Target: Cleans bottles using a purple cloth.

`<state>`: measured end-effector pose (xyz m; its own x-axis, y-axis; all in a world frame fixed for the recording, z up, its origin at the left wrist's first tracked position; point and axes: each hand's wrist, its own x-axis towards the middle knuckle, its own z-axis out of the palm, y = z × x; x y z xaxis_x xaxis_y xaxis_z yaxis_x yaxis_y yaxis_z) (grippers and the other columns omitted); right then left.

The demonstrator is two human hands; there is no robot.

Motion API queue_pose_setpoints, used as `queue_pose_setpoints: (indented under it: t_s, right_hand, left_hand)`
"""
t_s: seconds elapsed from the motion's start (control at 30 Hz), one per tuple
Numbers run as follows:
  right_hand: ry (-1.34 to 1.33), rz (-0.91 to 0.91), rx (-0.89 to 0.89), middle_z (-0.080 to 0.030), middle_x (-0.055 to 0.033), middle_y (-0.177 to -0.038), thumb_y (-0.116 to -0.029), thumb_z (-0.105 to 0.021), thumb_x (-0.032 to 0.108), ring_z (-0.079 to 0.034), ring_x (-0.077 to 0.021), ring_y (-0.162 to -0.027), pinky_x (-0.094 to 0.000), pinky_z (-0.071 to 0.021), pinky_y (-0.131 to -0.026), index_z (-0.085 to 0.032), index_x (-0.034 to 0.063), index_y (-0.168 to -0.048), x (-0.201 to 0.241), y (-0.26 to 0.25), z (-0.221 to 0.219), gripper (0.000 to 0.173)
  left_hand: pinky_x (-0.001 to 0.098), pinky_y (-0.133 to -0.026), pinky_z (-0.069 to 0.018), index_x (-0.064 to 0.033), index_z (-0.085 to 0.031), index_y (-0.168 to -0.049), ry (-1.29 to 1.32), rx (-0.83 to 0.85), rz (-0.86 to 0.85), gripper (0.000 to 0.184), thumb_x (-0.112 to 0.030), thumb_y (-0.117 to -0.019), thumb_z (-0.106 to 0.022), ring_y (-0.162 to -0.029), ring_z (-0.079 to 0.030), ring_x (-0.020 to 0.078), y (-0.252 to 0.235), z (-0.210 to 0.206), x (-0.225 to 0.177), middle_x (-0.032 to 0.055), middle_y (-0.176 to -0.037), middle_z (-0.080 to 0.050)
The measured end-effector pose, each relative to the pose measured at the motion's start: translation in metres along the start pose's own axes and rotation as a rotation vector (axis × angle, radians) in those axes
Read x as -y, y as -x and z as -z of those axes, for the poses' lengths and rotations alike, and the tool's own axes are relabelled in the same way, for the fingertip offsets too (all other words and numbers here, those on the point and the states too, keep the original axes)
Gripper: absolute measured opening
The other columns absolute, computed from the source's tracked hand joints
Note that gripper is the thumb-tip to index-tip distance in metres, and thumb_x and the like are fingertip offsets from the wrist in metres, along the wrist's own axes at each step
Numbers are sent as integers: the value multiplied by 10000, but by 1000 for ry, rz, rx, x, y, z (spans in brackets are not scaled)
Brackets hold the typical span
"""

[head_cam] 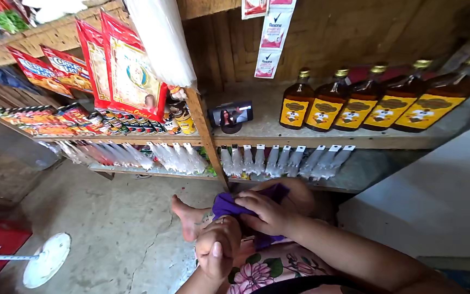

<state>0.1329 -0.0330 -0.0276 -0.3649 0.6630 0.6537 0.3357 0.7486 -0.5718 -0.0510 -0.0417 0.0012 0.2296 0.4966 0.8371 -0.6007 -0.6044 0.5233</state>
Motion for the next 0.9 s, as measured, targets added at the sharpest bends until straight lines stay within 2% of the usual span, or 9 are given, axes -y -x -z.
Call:
queue_pose_setpoints:
  t_s: [0.2,0.27,0.37,0.43,0.47,0.57,0.73,0.8,0.9]
  right_hand:
    - [-72,-338,-87,-644,-263,-1292,-1055,-430,231,-612,-249,-1246,-332,-442,-1098,-602,-113,-1306,-29,22,0,459]
    - [-12,-474,-92,-616,-273,-1336,-1072,-397,251,-586,-283,-1286,-362,-421,-1127,-574,-111,-1342,-45,36,-4,485]
    - [52,-569,-97,-599,-266,-1369,-1079,-409,256,-561,-304,-1321,-386,-402,-1152,-555,-93,-1374,-52,39,-6,480]
    - [70,-535,-126,-614,-274,-1344,-1068,-430,250,-578,-315,-1300,-394,-415,-1138,-567,-104,-1356,-50,37,-9,477]
    - [72,-513,-134,-616,-273,-1340,-1066,-431,246,-581,-311,-1296,-388,-417,-1136,-570,-106,-1350,-50,38,-10,473]
    - [72,-422,-190,-632,-276,-1313,-1047,-437,189,-604,-288,-1269,-349,-431,-1119,-578,-127,-1324,-51,45,-12,443]
    - [133,-421,-242,-621,-302,-1319,-1048,-402,201,-607,-308,-1268,-353,-433,-1114,-551,-160,-1335,-45,47,-5,485]
    - [117,-460,-221,-603,-306,-1344,-1051,-385,220,-582,-317,-1297,-361,-411,-1133,-541,-162,-1344,-45,48,-4,506]
    - [78,-454,-195,-623,-300,-1310,-1057,-373,228,-600,-307,-1265,-361,-423,-1117,-574,-150,-1309,-52,47,-4,496]
  left_hand:
    - [239,-596,-463,-178,-522,-718,-2,-91,28,432,-361,-1093,-414,-545,-520,62,-8,-1,3,-63,-564,-492]
    - [244,-580,-501,-194,-554,-735,-119,-221,65,420,-369,-1093,-422,-536,-547,62,-13,-2,1,-68,-569,-515]
    - [281,-692,-590,-208,-616,-736,-209,-544,234,467,-395,-1097,-385,-597,-641,86,-24,4,-1,-62,-613,-611]
    - [257,-621,-554,-204,-541,-674,-99,-689,321,522,-379,-1107,-306,-548,-591,82,-34,8,-4,-65,-565,-547]
    - [253,-570,-521,-208,-512,-642,-31,-693,326,545,-406,-1102,-296,-509,-557,82,-36,8,-5,-64,-533,-512]
    - [258,-531,-495,-213,-543,-659,123,-494,261,534,-501,-1065,-351,-487,-559,93,-32,1,-7,-44,-531,-535]
    - [260,-649,-490,-166,-582,-745,168,-89,127,485,-457,-1075,-377,-592,-575,84,-24,-11,-10,-41,-597,-559]
    - [259,-683,-493,-157,-582,-755,167,-31,127,467,-428,-1082,-389,-608,-577,72,-20,-10,-8,-44,-605,-564]
    - [256,-660,-482,-159,-560,-731,150,-2,151,451,-396,-1085,-410,-585,-556,62,-18,-9,-2,-52,-585,-541]
